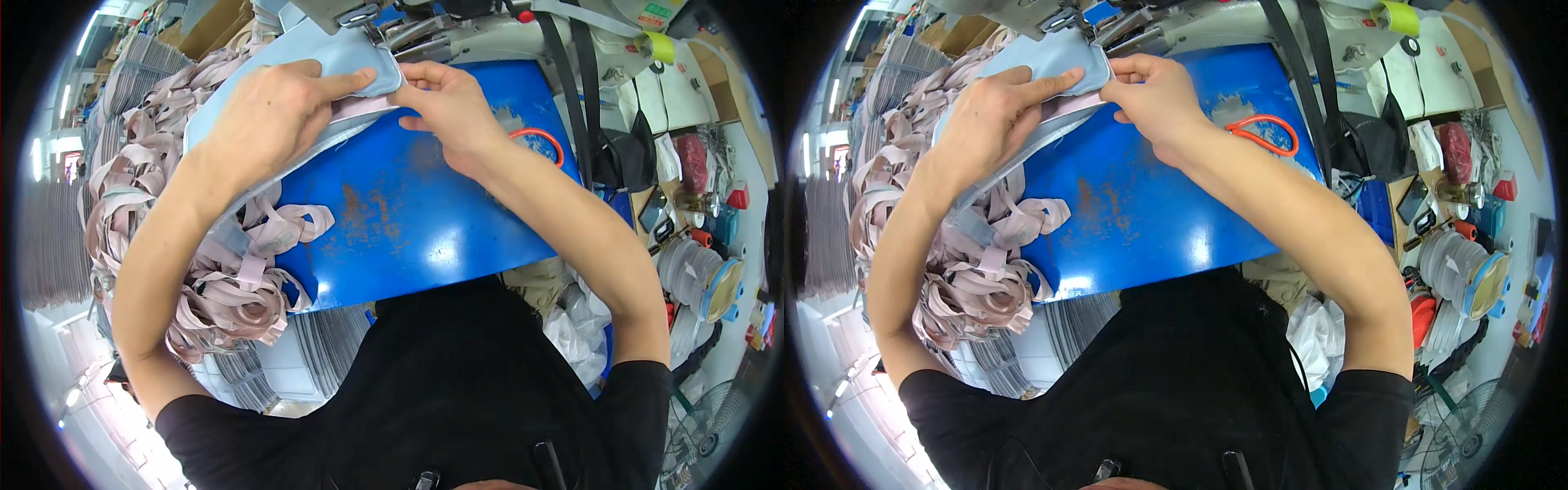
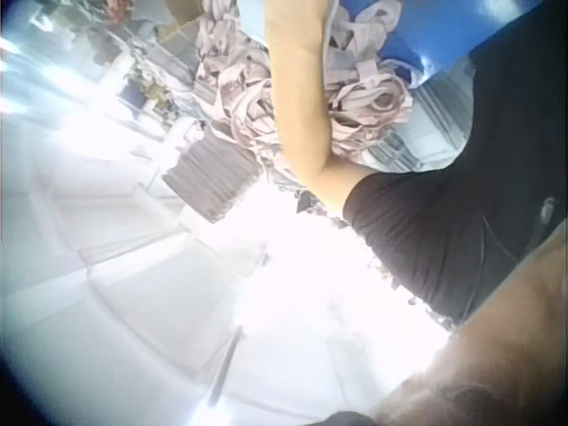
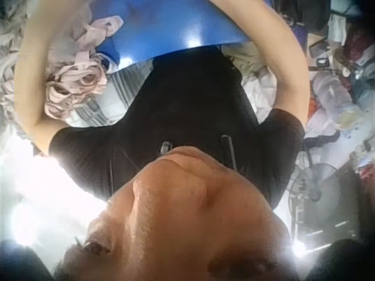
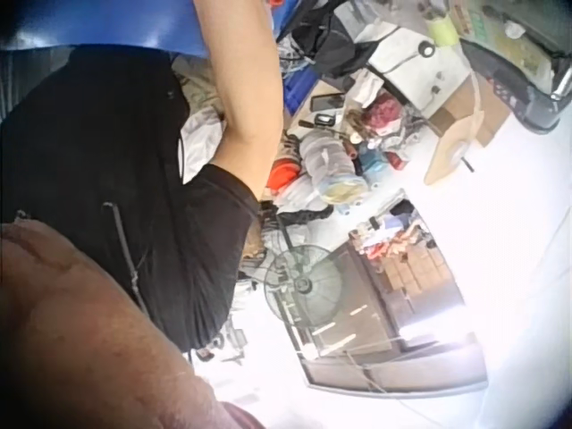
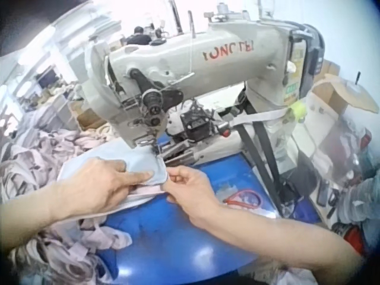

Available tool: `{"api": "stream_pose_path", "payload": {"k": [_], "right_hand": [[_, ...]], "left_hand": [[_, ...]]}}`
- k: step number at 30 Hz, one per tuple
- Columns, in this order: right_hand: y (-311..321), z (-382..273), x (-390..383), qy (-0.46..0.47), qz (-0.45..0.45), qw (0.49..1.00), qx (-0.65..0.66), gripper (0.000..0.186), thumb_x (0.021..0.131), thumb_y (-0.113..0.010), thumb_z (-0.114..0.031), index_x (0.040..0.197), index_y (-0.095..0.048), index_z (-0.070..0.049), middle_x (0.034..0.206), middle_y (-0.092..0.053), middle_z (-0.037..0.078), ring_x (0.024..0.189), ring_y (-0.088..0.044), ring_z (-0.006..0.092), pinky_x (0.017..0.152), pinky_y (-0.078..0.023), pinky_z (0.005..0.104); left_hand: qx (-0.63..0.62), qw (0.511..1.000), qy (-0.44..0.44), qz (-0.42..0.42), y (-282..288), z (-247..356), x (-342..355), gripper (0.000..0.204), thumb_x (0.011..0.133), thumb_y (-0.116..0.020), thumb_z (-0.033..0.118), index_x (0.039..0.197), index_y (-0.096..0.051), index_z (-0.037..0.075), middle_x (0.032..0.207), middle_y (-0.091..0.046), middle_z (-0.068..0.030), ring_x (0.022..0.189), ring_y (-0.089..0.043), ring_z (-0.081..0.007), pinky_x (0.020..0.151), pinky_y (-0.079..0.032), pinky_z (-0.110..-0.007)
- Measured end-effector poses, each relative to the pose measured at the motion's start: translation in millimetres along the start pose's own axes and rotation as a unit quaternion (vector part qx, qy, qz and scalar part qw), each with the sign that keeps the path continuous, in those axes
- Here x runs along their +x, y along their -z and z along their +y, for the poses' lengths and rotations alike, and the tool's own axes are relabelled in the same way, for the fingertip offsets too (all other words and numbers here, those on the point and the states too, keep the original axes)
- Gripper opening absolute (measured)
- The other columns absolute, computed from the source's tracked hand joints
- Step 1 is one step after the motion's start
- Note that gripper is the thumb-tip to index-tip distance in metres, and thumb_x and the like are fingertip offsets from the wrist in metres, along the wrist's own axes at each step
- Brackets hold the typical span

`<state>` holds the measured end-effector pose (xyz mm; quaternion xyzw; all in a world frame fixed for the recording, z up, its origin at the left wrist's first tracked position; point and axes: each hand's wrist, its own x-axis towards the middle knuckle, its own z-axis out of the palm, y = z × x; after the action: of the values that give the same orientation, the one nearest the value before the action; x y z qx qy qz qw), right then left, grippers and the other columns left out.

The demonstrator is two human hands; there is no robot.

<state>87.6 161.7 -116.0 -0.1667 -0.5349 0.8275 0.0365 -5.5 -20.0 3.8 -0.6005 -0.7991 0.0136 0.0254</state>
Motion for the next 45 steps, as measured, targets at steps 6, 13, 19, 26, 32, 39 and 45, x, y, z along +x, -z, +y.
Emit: {"api": "stream_pose_path", "payload": {"k": [6,13,19,26,32,39,45], "right_hand": [[-6.7,11.2,10.3,-0.001,0.009,0.995,0.102,0.031,0.088,-0.077,-0.013,0.117,-0.073,-0.002,0.096,-0.069,0.001,0.089,-0.064,0.0104,0.075,-0.055,0.0300],[-16.1,2.3,14.3,-0.035,0.043,0.993,0.100,0.021,0.089,-0.079,-0.019,0.103,-0.074,-0.004,0.094,-0.070,0.002,0.090,-0.065,0.0118,0.071,-0.056,0.0321],[-11.4,4.9,19.2,-0.044,0.043,0.992,0.110,0.019,0.089,-0.079,-0.018,0.100,-0.073,-0.005,0.097,-0.072,0.004,0.090,-0.067,0.0141,0.070,-0.057,0.0336],[-11.2,9.8,21.6,-0.024,0.048,0.990,0.132,0.019,0.089,-0.079,-0.016,0.101,-0.074,-0.003,0.095,-0.075,0.005,0.086,-0.071,0.0142,0.070,-0.058,0.0330],[-8.5,7.6,17.4,-0.018,0.044,0.991,0.127,0.024,0.090,-0.078,-0.015,0.109,-0.073,-0.001,0.097,-0.077,0.006,0.088,-0.072,0.0134,0.070,-0.056,0.0309],[-6.5,9.5,14.7,-0.014,0.033,0.993,0.116,0.030,0.095,-0.080,-0.024,0.114,-0.073,-0.003,0.101,-0.076,0.005,0.089,-0.071,0.0133,0.079,-0.058,0.0319],[-5.1,11.4,14.8,0.002,0.043,0.991,0.127,0.027,0.096,-0.074,-0.014,0.116,-0.072,0.004,0.100,-0.076,0.008,0.087,-0.070,0.0128,0.074,-0.055,0.0299]], "left_hand": [[0.051,0.998,-0.008,-0.038,6.1,-0.9,16.4,0.045,0.088,-0.067,0.005,0.131,-0.073,0.015,0.080,-0.063,-0.0173,0.074,-0.066,-0.0371,0.069,-0.054,-0.047],[0.149,0.986,-0.029,-0.068,15.7,6.5,30.0,0.043,0.089,-0.063,0.004,0.131,-0.071,0.008,0.085,-0.068,-0.0216,0.074,-0.070,-0.0380,0.066,-0.056,-0.045],[0.191,0.981,-0.014,-0.044,5.9,21.1,35.4,0.024,0.092,-0.061,0.008,0.111,-0.071,-0.003,0.079,-0.073,-0.0175,0.074,-0.075,-0.0330,0.065,-0.061,-0.042],[0.174,0.984,0.029,-0.024,-9.8,41.3,41.2,0.019,0.088,-0.063,0.006,0.100,-0.069,-0.007,0.076,-0.073,-0.0158,0.072,-0.075,-0.0299,0.062,-0.060,-0.039],[0.185,0.981,0.064,0.004,-25.7,55.6,43.2,0.024,0.086,-0.065,0.005,0.104,-0.068,-0.011,0.074,-0.073,-0.0141,0.069,-0.075,-0.0268,0.059,-0.059,-0.036],[0.175,0.979,0.096,0.036,-34.8,61.7,43.4,0.026,0.083,-0.066,0.005,0.104,-0.068,-0.011,0.073,-0.073,-0.0129,0.068,-0.075,-0.0257,0.056,-0.059,-0.036],[0.101,0.976,0.174,0.087,-60.3,66.3,55.9,0.019,0.082,-0.066,0.004,0.097,-0.057,-0.003,0.068,-0.069,-0.0195,0.062,-0.072,-0.0358,0.057,-0.058,-0.043]]}}
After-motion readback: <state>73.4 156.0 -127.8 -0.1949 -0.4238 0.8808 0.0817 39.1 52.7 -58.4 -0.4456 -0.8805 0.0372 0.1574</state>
